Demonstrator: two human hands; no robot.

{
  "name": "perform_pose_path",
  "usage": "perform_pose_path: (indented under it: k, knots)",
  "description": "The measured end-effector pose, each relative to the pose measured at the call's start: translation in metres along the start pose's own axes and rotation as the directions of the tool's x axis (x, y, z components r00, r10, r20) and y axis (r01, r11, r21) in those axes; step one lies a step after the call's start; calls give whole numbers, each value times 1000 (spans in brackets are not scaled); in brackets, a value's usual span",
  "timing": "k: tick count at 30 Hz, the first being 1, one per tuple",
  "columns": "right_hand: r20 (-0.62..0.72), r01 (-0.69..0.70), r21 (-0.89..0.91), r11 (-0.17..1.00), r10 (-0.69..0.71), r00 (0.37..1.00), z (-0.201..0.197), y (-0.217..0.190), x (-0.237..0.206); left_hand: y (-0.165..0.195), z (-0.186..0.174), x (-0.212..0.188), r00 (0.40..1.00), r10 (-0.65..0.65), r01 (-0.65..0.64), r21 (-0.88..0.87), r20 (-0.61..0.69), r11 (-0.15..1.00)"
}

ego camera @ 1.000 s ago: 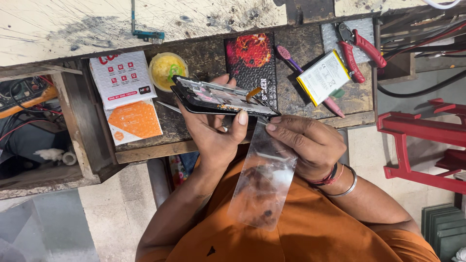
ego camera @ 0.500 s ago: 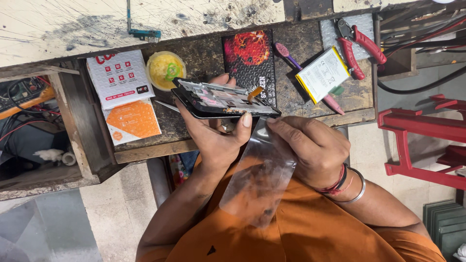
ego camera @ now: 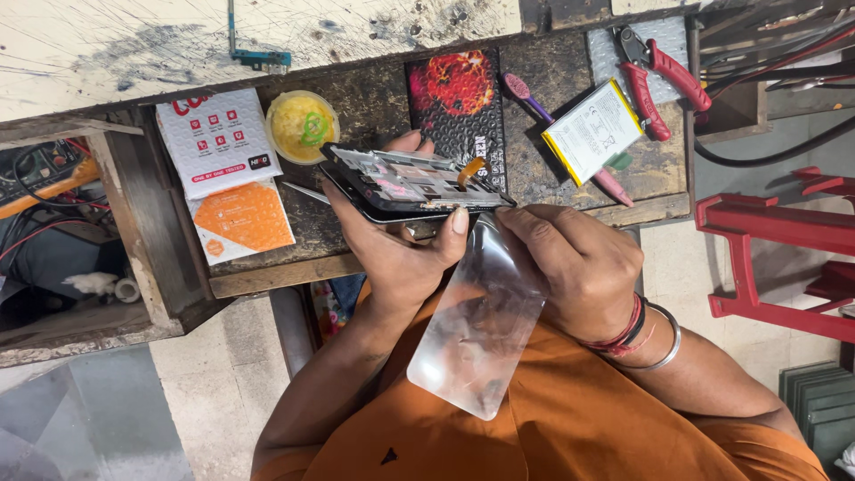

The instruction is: The person removes a protective film from a smartphone back cover, then uses a metal spudger to pry and clean adhesive residue from the cover's edges. The person also uses a small brush to sweep debris from the cover surface. The phone remains disassembled on the workbench throughout.

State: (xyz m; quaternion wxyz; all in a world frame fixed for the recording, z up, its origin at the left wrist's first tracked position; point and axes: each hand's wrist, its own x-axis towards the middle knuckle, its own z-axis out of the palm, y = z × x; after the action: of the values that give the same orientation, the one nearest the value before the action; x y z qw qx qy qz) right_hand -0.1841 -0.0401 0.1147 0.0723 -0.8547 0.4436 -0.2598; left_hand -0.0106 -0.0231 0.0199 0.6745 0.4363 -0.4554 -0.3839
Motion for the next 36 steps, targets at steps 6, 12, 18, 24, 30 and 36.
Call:
perform_pose_path:
  k: [6,12,18,24,30,36]
  knots:
    - [14,-25,2,1000,25,1000,1,1,-3,-4,0,-2,1000,10,-10,22,-8,1000]
    - [23,-31,-10,999,31,999,2,3,-6,-8,-1,-2,997,76,-76,69,9,995]
    - [32,-39,4,999,39,999,2,3,-7,-6,-1,-2,998,61,-61,60,12,996]
    - [39,-43,6,999,43,998,2,4,-7,-5,0,3,994,108,-109,85,17,990]
    - [45,-48,-11,999,49,998,1,4,-9,0,1,2,998,64,-65,58,16,996]
    - [60,-108,-62,992,112,992,6,6,-13,1,-2,4,1000,7,-6,23,-8,1000]
